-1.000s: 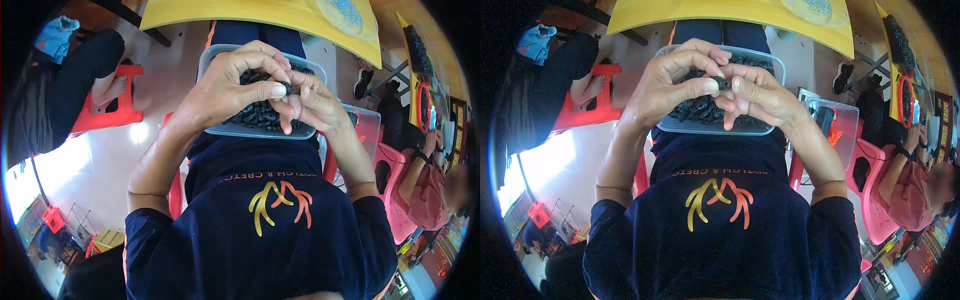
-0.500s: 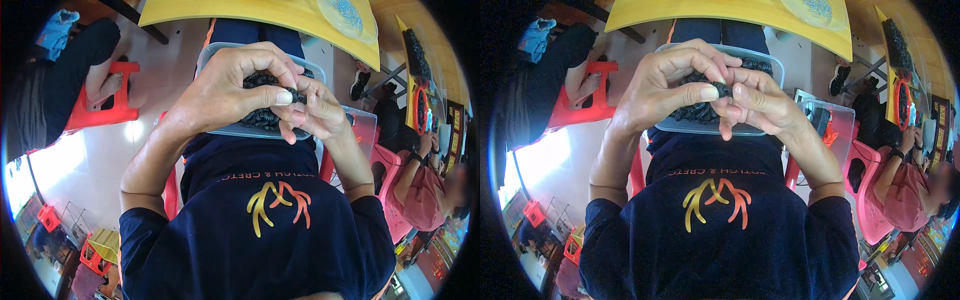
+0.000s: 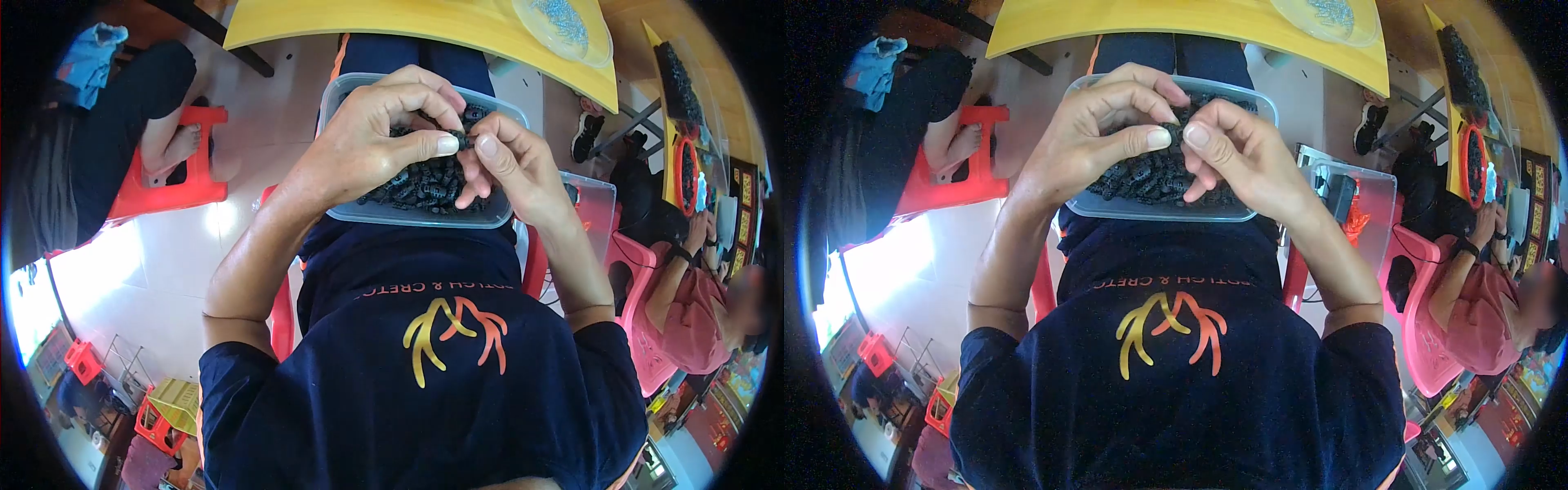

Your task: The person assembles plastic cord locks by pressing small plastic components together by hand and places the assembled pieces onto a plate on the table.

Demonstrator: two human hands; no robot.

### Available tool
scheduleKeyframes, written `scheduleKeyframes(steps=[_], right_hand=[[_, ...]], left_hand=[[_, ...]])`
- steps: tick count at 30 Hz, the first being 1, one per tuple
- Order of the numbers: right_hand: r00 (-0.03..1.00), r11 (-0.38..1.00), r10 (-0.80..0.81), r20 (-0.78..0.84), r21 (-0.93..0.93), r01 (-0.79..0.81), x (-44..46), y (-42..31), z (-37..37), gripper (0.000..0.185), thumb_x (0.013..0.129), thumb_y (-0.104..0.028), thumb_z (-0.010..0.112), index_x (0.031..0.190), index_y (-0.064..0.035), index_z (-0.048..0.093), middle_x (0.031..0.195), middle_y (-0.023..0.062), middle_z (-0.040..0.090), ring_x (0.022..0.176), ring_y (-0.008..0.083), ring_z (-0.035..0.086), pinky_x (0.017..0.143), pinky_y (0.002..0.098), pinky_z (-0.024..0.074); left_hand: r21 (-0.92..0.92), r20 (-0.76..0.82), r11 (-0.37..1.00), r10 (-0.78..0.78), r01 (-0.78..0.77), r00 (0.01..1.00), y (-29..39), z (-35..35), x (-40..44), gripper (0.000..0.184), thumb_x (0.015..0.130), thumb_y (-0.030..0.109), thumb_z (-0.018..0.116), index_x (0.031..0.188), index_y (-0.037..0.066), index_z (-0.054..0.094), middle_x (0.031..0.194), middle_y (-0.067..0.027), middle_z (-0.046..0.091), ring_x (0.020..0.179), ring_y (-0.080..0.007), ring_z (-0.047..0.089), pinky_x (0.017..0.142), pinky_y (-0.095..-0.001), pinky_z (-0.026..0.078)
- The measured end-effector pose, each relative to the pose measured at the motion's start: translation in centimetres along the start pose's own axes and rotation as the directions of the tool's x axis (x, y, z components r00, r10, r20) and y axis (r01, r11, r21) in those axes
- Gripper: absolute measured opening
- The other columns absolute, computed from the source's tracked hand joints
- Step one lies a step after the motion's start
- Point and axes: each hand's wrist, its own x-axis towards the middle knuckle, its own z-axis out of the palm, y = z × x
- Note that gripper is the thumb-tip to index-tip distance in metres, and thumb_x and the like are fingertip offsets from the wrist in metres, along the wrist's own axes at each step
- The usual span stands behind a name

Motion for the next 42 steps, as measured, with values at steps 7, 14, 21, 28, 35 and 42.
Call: scheduleKeyframes(steps=[7,14,21,28,35,42], right_hand=[[0.881,0.551,-0.465,0.094,-0.748,0.371,0.6,0.4,0.1,0.018,0.096,-0.017,0.058,0.094,0.0003,0.055,0.077,0.0129,0.057,0.065,0.0282,0.061,0.059,0.037,0.0485],[0.858,0.472,-0.503,0.104,-0.798,0.374,0.7,0.8,0.6,0.014,0.095,-0.013,0.059,0.093,0.0002,0.056,0.078,0.0131,0.057,0.068,0.0297,0.061,0.06,0.0383,0.0492],[0.996,0.99,-0.075,0.051,-0.116,0.081,1.6,-0.8,-0.6,0.026,0.1,-0.027,0.057,0.093,-0.0017,0.058,0.081,0.0034,0.057,0.071,0.0077,0.057,0.06,0.0274,0.0588],[0.96,0.949,-0.028,0.277,0.309,-0.061,0.8,0.4,-0.6,0.051,0.098,-0.042,0.055,0.124,0.0023,0.053,0.088,0.004,0.053,0.071,0.0084,0.049,0.055,0.0254,0.0515],[0.93,0.72,-0.045,0.364,0.657,-0.222,0.0,1.1,1.2,0.058,0.095,-0.042,0.06,0.13,0.0018,0.048,0.089,0.0,0.049,0.069,0.0065,0.04,0.056,0.0207,0.0363],[0.967,0.571,-0.056,0.249,0.802,-0.174,-0.4,1.1,3.1,0.046,0.092,-0.038,0.067,0.115,-0.0016,0.053,0.084,-0.0029,0.049,0.062,0.0025,0.04,0.053,0.0183,0.0346]], left_hand=[[-0.093,0.006,0.983,-0.159,0.159,0.987,0.2,0.1,-0.4,0.015,0.089,0.008,0.069,0.101,0.001,0.065,0.092,-0.0002,0.064,0.089,-0.0069,0.06,0.079,-0.0223,0.048],[-0.051,-0.007,0.987,-0.151,0.151,0.988,0.1,0.1,-0.2,0.015,0.087,0.005,0.069,0.101,-0.001,0.064,0.09,-0.0024,0.065,0.086,-0.0079,0.062,0.079,-0.0229,0.05],[-0.198,-0.011,0.973,-0.127,0.122,0.992,1.2,-0.3,0.6,0.014,0.088,0.008,0.069,0.1,0.001,0.066,0.098,-0.0049,0.065,0.094,-0.0128,0.063,0.089,-0.0282,0.048],[-0.046,0.028,0.996,0.076,-0.075,0.997,1.4,-0.1,0.0,0.014,0.089,0.007,0.067,0.102,0.0,0.066,0.123,-0.0126,0.056,0.108,-0.0179,0.059,0.094,-0.0307,0.047],[0.283,-0.032,0.918,0.298,-0.278,0.954,3.0,1.3,-1.4,0.028,0.079,-0.001,0.071,0.107,0.001,0.066,0.109,-0.0129,0.068,0.107,-0.0234,0.064,0.091,-0.033,0.049],[0.369,-0.111,0.877,0.371,-0.308,0.922,3.5,2.2,-1.5,0.027,0.079,-0.001,0.071,0.105,0.002,0.069,0.106,-0.0124,0.07,0.095,-0.0217,0.068,0.08,-0.0301,0.052]])
